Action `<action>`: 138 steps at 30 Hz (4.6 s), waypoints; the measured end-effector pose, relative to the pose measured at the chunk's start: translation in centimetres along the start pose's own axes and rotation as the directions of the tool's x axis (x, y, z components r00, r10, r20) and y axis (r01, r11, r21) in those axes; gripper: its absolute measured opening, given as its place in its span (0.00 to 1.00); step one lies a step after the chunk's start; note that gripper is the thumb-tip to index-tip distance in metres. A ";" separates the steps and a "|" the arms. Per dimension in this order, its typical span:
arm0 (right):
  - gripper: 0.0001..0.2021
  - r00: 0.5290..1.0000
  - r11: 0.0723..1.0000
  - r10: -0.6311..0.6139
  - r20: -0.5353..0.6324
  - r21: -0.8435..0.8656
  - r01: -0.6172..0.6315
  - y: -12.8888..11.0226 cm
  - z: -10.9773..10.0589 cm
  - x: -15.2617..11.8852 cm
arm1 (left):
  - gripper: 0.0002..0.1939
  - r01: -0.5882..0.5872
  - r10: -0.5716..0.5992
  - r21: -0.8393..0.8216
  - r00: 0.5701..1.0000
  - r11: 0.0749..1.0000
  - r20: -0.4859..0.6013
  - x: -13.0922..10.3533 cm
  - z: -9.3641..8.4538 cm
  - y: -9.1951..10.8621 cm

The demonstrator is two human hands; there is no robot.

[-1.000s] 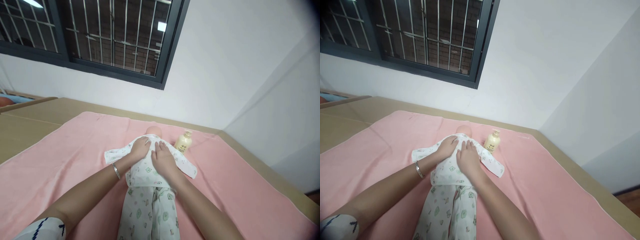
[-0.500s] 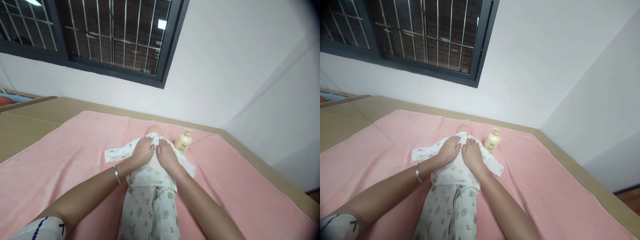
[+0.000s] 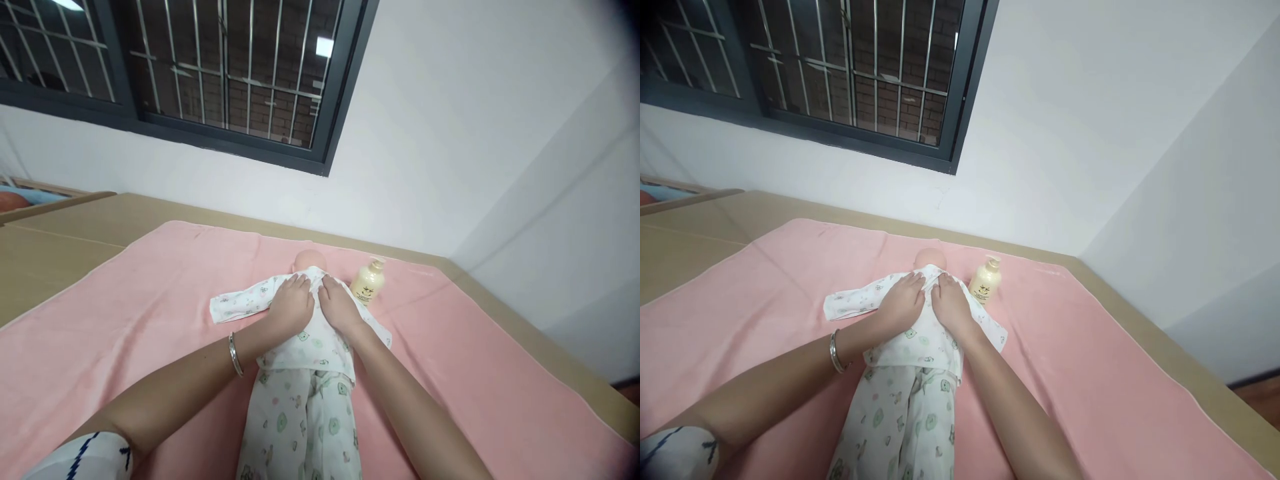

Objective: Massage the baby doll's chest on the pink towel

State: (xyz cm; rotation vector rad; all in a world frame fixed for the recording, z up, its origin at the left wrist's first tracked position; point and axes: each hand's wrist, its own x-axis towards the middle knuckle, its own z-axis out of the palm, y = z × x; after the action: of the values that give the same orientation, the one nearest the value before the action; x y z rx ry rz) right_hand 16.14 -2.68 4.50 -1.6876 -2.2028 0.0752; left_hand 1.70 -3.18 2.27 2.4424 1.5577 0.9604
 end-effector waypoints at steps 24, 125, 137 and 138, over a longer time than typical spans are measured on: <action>0.27 0.997 0.990 -0.065 0.040 0.127 0.059 1.8 0.7 1.0 | 0.22 0.091 -0.090 0.014 0.995 0.996 -0.038 -0.1 0.8 0.0; 0.25 0.999 1.000 0.018 0.028 -0.019 -0.017 -1.6 -0.1 -1.2 | 0.20 0.123 -0.122 0.001 0.988 0.992 0.099 1.3 -0.3 -1.3; 0.24 1.000 0.999 0.007 0.016 0.052 -0.008 -1.0 -0.4 -0.6 | 0.22 0.165 -0.167 0.049 0.985 0.985 0.036 0.5 0.5 -0.6; 0.24 1.000 0.997 -0.006 0.009 0.072 0.006 -0.6 -0.2 -0.3 | 0.23 0.163 -0.165 0.061 0.986 0.985 0.037 0.3 0.4 -0.4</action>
State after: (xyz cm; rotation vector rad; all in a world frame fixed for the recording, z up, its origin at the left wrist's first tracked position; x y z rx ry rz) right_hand 15.71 -3.14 4.78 -1.6447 -2.1846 0.1588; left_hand 1.72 -2.61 1.96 2.3096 1.7626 0.8422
